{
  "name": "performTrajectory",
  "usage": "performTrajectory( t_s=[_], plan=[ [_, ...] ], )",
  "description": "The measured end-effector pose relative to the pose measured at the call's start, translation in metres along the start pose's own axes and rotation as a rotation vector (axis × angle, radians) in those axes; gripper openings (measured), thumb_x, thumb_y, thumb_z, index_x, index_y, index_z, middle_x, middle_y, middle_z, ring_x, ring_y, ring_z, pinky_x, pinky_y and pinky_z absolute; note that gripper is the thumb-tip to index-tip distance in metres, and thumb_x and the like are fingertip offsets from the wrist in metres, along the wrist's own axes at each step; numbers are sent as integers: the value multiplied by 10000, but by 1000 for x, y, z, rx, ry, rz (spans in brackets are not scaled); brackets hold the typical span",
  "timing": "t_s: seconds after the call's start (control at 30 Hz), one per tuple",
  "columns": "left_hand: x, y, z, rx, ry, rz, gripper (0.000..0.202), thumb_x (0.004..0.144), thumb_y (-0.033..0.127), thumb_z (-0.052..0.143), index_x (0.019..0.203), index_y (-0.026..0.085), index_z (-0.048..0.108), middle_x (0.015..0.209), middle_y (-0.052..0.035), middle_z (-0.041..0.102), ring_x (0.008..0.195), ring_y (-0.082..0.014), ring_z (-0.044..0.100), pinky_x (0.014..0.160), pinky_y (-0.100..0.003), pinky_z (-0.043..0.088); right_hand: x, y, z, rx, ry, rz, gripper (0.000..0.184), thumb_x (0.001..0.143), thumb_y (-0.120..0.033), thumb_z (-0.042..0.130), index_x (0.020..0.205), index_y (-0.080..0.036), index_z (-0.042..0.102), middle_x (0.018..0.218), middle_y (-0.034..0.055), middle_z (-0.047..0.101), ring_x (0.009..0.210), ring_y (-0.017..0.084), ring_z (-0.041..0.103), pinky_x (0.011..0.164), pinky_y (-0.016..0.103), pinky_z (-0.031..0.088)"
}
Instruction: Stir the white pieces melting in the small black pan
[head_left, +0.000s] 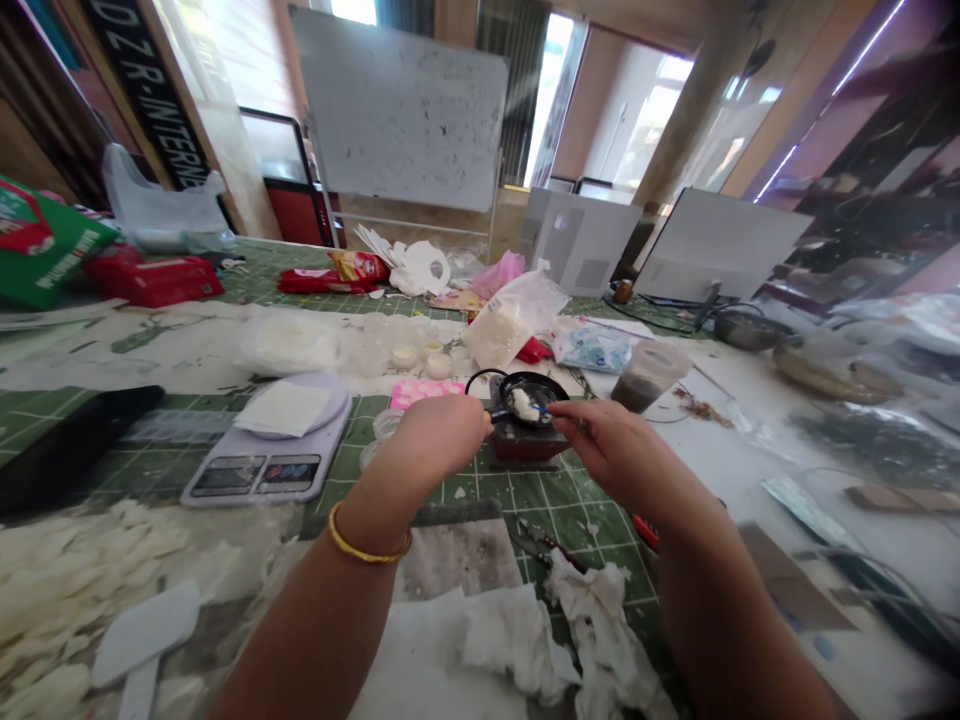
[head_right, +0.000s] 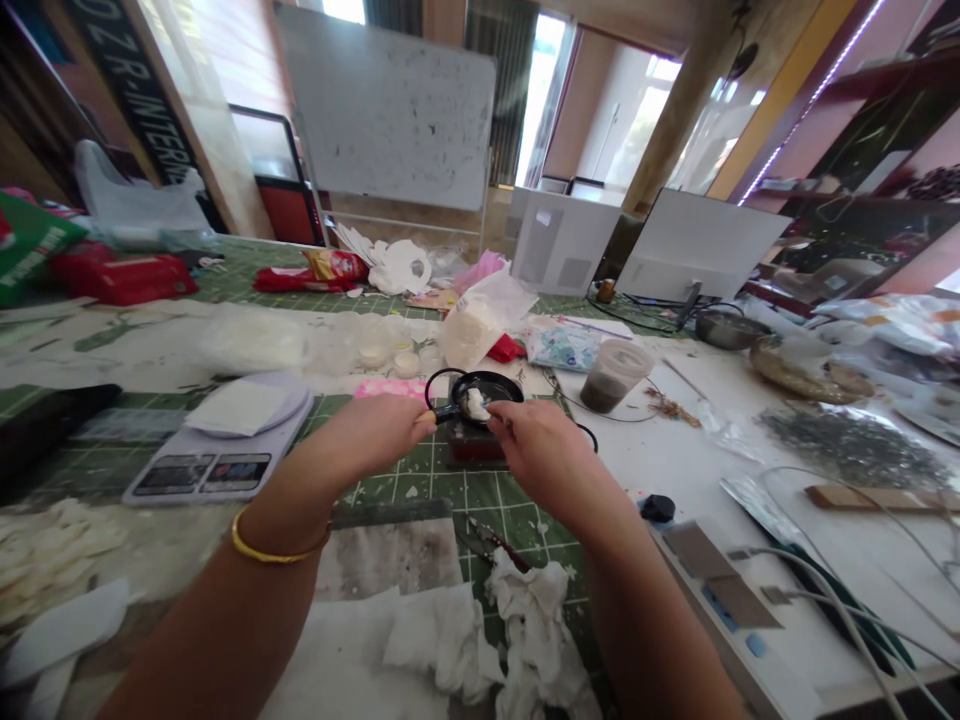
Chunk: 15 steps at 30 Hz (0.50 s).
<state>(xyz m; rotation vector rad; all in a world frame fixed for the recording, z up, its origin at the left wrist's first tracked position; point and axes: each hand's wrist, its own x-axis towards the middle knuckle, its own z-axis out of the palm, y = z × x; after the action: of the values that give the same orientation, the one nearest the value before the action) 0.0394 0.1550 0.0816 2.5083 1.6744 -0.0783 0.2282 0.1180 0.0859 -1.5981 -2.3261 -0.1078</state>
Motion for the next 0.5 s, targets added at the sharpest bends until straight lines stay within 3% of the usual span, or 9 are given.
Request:
performTrajectory(
  t_s=[0.5],
  plan=[
    [1, -1, 2, -6, 14, 20, 342, 833, 348, 330, 776, 174, 619, 839, -87, 658, 764, -229, 603, 632, -315, 432, 2, 1, 1, -16, -26, 31, 313, 849, -279, 361, 1017, -164, 599, 951, 91, 647, 889, 195, 579, 781, 312, 427]
  ],
)
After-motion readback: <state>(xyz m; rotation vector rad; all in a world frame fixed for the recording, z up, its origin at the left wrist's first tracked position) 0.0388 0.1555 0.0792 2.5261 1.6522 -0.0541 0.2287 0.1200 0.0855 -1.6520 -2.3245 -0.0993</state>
